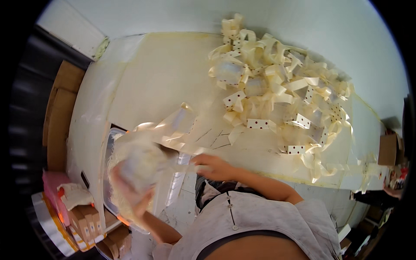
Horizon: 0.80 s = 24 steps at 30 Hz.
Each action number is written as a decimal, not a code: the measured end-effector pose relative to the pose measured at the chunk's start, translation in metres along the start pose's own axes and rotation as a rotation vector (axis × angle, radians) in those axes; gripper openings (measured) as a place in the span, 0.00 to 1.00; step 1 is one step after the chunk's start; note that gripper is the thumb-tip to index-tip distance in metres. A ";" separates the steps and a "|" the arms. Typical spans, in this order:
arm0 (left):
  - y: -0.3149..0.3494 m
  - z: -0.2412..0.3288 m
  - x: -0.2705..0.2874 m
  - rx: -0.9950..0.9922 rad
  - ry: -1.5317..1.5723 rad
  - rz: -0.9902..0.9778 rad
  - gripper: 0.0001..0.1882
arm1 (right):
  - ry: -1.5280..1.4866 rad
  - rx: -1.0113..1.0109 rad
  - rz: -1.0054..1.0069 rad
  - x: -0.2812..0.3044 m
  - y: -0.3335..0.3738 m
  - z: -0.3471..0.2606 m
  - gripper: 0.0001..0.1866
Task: The person repeatedly picks small white boxes with polka-dotted ribbons from a table and inserts handfuls of shredded paper filler into each box. The person places the filled boxes back on the table. Another person works nearby at a separate table.
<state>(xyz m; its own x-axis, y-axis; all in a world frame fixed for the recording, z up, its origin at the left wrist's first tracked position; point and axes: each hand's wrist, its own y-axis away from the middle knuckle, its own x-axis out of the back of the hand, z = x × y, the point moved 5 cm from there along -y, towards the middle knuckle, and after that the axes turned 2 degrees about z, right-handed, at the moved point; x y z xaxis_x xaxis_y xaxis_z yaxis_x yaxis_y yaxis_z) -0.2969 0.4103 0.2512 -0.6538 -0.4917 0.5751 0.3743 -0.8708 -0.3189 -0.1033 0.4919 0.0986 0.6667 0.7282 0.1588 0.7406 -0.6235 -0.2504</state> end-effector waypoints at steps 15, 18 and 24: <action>0.041 -0.047 -0.228 0.003 0.264 -0.866 0.51 | -0.451 -0.812 0.403 0.100 0.084 0.007 0.30; 0.033 -0.046 -0.236 -0.185 0.224 -0.894 0.50 | -0.137 -0.817 0.290 0.092 0.087 0.014 0.30; -0.019 -0.120 -0.197 -0.250 -0.152 -0.654 0.46 | -0.195 -0.997 0.466 0.073 0.084 0.025 0.33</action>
<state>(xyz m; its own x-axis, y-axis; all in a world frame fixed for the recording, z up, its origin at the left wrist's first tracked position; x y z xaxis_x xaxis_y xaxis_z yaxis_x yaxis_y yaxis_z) -0.2543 0.5228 0.0540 -0.5870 0.1223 0.8003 -0.2369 -0.9712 -0.0253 0.0054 0.4998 0.0651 0.9370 0.3414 0.0745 0.2157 -0.7328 0.6453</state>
